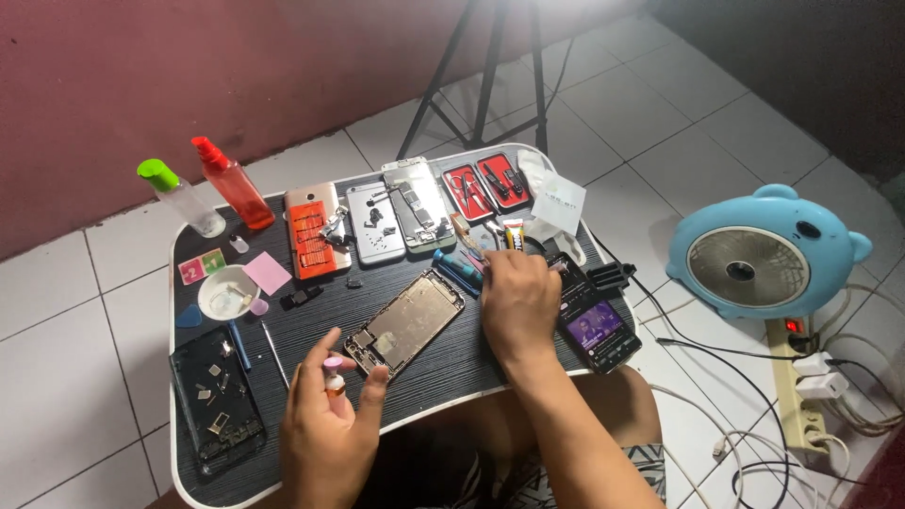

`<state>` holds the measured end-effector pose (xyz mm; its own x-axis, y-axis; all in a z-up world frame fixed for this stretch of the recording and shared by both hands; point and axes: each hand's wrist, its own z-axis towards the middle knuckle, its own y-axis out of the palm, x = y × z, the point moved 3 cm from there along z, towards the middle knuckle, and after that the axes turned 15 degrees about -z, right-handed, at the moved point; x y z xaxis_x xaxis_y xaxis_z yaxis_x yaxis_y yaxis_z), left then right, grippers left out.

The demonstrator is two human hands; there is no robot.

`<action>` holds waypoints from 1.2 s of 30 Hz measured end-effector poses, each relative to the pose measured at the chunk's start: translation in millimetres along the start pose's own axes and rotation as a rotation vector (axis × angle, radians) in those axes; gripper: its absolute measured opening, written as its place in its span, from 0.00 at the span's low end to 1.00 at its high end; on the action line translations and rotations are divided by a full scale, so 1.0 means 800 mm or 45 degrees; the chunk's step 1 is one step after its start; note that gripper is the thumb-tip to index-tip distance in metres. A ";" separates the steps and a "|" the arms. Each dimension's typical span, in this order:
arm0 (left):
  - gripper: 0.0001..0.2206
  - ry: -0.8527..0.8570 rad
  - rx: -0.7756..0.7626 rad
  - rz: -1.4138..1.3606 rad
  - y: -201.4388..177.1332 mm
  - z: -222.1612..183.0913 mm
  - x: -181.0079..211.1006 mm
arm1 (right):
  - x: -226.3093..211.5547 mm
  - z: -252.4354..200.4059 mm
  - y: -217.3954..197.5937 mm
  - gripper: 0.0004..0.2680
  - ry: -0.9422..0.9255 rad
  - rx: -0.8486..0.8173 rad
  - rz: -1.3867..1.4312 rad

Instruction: The person cleans the back of a disassembled smartphone using a pink cotton swab. They wipe the metal backplate and internal areas, then briefly use a small brush to clean the device further.

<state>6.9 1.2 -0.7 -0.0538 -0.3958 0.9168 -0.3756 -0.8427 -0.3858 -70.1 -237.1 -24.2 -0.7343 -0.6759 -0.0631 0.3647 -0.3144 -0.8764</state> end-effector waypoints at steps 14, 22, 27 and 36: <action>0.29 -0.736 -0.196 -1.546 0.071 -0.011 0.012 | -0.042 -0.112 -0.084 0.12 -0.806 0.225 1.024; 0.42 -0.484 -0.597 -1.104 0.069 -0.017 -0.001 | -0.009 -0.109 -0.040 0.11 0.025 0.109 1.831; 0.34 0.172 -0.128 0.174 0.022 0.004 -0.018 | 0.003 -0.104 -0.042 0.08 0.232 -0.059 1.968; 0.45 0.603 0.073 0.877 0.015 0.032 -0.049 | 0.016 -0.096 -0.024 0.14 0.461 -0.457 1.772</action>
<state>28.6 -2.7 -43.9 -0.6419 -0.6445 0.4154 -0.0696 -0.4905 -0.8687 -130.4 -188.4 -45.2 -0.0409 -0.0729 -0.9965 0.7599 0.6452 -0.0784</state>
